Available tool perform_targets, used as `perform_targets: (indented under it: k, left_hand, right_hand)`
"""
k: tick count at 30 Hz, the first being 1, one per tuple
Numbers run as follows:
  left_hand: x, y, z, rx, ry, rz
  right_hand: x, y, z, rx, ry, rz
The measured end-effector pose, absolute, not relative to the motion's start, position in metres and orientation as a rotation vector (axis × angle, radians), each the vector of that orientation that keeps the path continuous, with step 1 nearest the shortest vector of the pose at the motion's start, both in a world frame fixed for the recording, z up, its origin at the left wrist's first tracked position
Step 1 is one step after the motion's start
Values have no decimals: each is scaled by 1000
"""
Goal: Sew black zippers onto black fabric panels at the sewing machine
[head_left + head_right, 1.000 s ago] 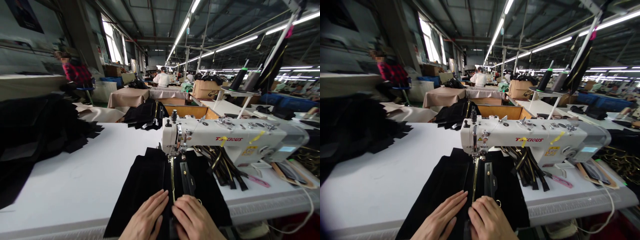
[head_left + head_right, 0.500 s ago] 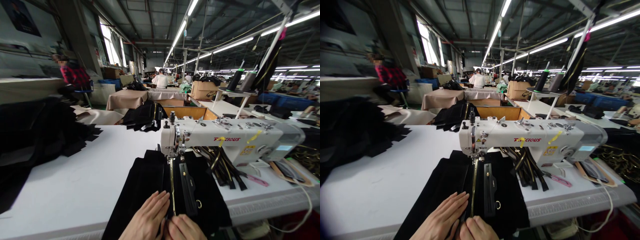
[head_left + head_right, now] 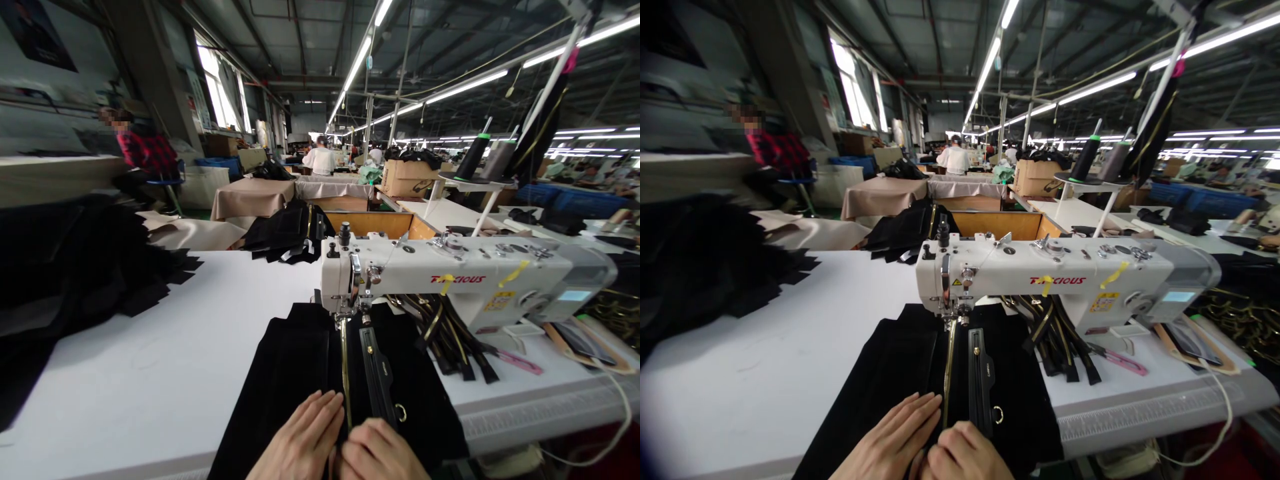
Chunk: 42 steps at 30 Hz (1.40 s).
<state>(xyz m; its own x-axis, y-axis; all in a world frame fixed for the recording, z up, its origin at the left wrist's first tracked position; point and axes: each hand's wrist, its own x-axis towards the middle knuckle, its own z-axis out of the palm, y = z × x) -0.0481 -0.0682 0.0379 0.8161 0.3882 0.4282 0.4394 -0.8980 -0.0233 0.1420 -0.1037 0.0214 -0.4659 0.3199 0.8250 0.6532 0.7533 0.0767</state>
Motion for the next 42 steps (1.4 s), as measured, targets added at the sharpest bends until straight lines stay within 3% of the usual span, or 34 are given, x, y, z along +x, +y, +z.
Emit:
perform_targets:
  k: [6,14,31,42]
  left_hand:
    - [-46,-62,27,-2834,-666,-755]
    - [-48,-56,34,-2863,-543,-527]
    - [-42,-34,74,-3095,-747,-397]
    - [-40,-20,76,-3181,-784,-544]
  right_hand:
    - [172,-88,55,-1145,-2248,10]
    - [175,-74,46,-1188,-2406,282]
    - [174,-37,55,-1193,-2352,265]
    - [179,-32,50,-1149,-2288,301]
